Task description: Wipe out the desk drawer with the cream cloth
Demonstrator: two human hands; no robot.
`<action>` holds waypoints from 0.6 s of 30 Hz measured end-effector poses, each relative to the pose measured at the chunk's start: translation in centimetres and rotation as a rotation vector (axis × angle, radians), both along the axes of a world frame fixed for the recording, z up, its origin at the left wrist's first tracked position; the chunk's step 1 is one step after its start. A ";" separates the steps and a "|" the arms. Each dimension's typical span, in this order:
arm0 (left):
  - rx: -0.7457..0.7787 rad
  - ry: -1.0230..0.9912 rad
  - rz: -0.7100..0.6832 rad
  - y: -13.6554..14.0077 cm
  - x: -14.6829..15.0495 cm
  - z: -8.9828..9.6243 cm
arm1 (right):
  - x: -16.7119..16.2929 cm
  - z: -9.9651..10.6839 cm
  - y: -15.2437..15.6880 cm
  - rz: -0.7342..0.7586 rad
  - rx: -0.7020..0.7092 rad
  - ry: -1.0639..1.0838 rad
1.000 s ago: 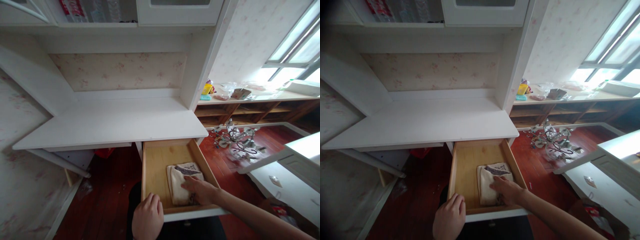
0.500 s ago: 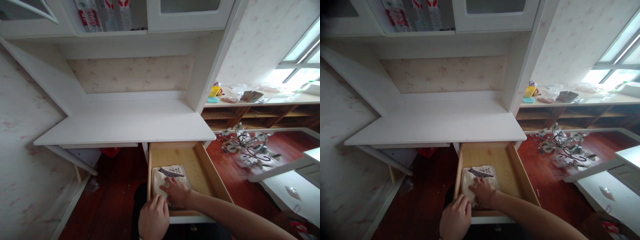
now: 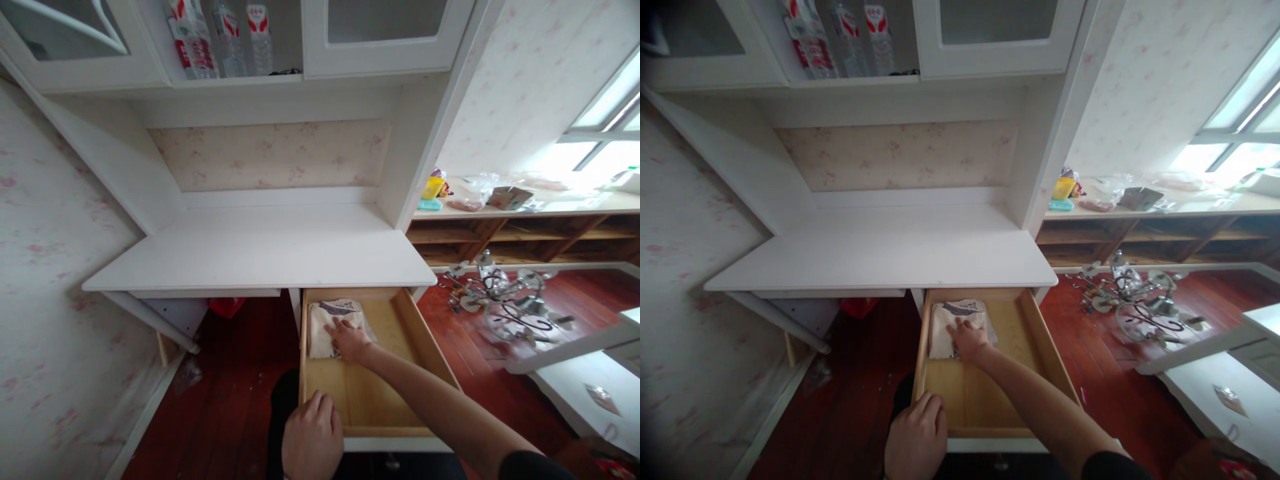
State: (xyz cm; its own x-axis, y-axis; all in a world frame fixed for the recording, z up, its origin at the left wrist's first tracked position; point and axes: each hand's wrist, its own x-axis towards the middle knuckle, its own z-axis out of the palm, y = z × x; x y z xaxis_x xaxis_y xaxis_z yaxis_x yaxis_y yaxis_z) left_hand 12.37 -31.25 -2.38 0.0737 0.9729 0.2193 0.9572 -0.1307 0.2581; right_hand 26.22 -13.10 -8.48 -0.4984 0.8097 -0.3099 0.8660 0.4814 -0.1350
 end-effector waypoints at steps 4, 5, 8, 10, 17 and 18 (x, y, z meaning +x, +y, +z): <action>-0.016 -0.009 -0.016 -0.1 0.0 0.0 | 5.3 -0.4 0.8 -0.073 -0.024 -0.007; -0.020 -0.010 -0.019 -0.1 0.0 0.0 | 6.8 -0.4 1.0 -0.100 -0.034 -0.013; -0.024 -0.013 -0.024 0.0 -0.1 0.0 | 10.9 -0.1 1.6 -0.165 -0.061 -0.020; -0.023 -0.013 -0.032 0.0 -0.1 0.0 | 12.7 0.2 1.6 -0.181 -0.072 -0.010; -0.022 -0.008 -0.047 0.0 -0.2 -0.1 | 14.2 0.7 -3.7 -0.140 -0.112 0.069; -0.026 -0.008 -0.049 -0.1 -0.2 0.0 | 14.3 0.8 -5.0 -0.120 -0.123 0.091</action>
State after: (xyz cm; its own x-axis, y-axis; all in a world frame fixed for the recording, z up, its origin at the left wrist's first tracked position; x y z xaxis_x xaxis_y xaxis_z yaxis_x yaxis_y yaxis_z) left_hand 12.15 -31.30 -2.41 0.1202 0.9735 0.1944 0.9476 -0.1708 0.2699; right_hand 40.54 -18.07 -7.67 -0.4314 0.8235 -0.3684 0.8976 0.3507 -0.2671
